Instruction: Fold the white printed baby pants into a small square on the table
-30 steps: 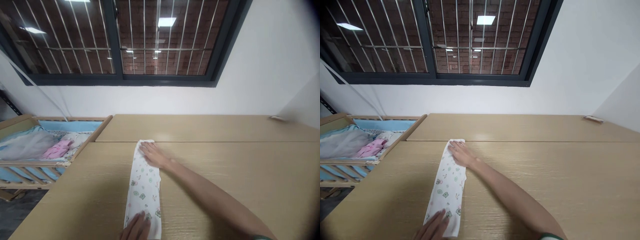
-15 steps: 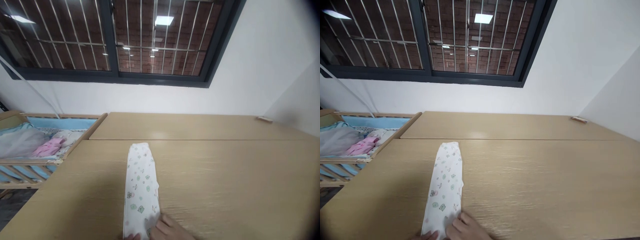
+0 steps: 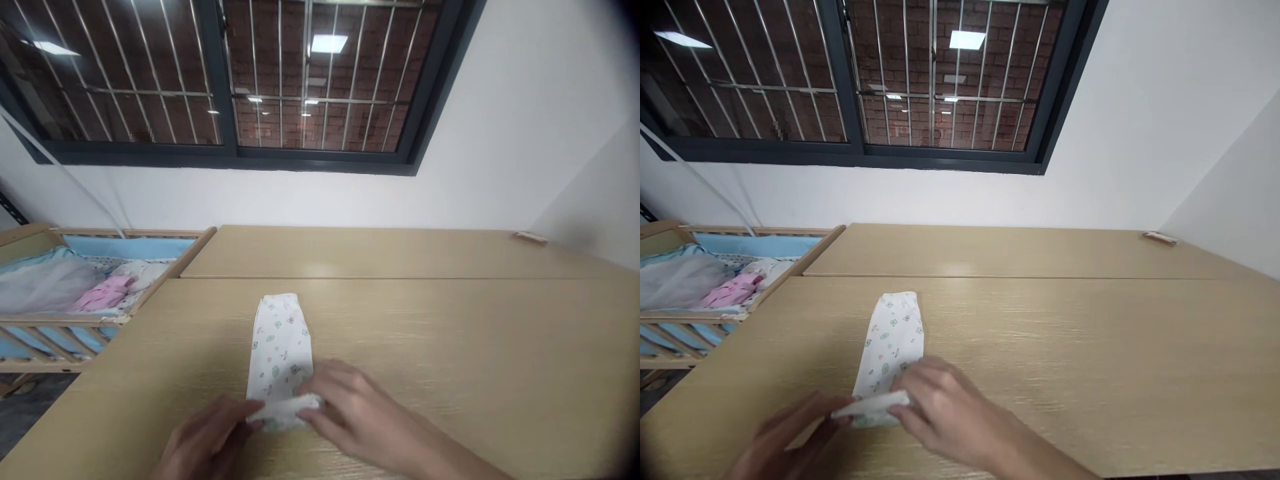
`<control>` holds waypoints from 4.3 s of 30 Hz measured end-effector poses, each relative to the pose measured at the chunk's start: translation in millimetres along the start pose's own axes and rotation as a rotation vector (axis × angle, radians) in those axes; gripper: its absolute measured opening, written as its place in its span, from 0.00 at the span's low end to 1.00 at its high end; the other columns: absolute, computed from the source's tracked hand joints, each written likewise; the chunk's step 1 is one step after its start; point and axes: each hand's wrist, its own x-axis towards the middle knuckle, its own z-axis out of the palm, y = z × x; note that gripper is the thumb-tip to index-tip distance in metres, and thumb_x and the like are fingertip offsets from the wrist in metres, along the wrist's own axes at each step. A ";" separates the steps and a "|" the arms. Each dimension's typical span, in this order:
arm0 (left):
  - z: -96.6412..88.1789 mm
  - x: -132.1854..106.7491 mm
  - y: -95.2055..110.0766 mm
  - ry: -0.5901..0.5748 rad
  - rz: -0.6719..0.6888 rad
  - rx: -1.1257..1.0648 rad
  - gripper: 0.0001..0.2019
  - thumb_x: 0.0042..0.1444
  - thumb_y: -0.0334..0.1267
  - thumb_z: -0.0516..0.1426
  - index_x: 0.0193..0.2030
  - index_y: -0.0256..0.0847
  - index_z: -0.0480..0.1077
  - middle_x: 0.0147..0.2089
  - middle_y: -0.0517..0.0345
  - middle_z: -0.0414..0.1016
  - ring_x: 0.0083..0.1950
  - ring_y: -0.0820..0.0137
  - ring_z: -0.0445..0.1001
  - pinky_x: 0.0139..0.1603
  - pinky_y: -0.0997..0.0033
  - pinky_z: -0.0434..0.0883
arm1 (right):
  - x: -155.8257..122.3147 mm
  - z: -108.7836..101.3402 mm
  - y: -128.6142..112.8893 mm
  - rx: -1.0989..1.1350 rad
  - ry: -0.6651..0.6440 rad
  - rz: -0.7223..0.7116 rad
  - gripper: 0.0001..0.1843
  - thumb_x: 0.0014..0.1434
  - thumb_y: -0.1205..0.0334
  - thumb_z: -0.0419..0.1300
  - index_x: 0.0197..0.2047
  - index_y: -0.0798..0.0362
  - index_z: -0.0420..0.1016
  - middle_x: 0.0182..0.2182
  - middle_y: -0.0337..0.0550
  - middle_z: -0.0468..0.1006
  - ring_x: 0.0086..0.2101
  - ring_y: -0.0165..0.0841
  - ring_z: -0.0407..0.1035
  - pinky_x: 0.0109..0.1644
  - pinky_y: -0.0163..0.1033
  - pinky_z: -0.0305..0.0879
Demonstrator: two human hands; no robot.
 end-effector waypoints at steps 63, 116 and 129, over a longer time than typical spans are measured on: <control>38.6 46.1 -72.8 -0.418 -0.013 0.132 0.16 0.69 0.33 0.45 0.49 0.45 0.73 0.52 0.54 0.79 0.52 0.63 0.77 0.54 0.62 0.76 | 87.2 16.6 100.6 -0.244 -0.162 -0.026 0.25 0.67 0.41 0.57 0.53 0.53 0.75 0.45 0.52 0.76 0.44 0.45 0.70 0.51 0.52 0.67; 131.0 101.8 -120.7 -0.159 0.007 0.388 0.38 0.71 0.55 0.43 0.75 0.25 0.42 0.75 0.30 0.49 0.77 0.50 0.46 0.72 0.46 0.58 | 119.1 66.8 162.1 -0.335 0.124 0.049 0.32 0.74 0.53 0.44 0.74 0.62 0.52 0.72 0.56 0.55 0.71 0.42 0.46 0.75 0.55 0.40; 124.7 89.9 -135.5 -0.124 -0.016 0.523 0.39 0.71 0.56 0.43 0.75 0.23 0.42 0.75 0.28 0.51 0.77 0.49 0.46 0.73 0.46 0.56 | 109.7 60.4 166.3 -0.274 0.064 0.176 0.40 0.73 0.41 0.40 0.77 0.59 0.41 0.74 0.56 0.46 0.73 0.43 0.38 0.75 0.56 0.38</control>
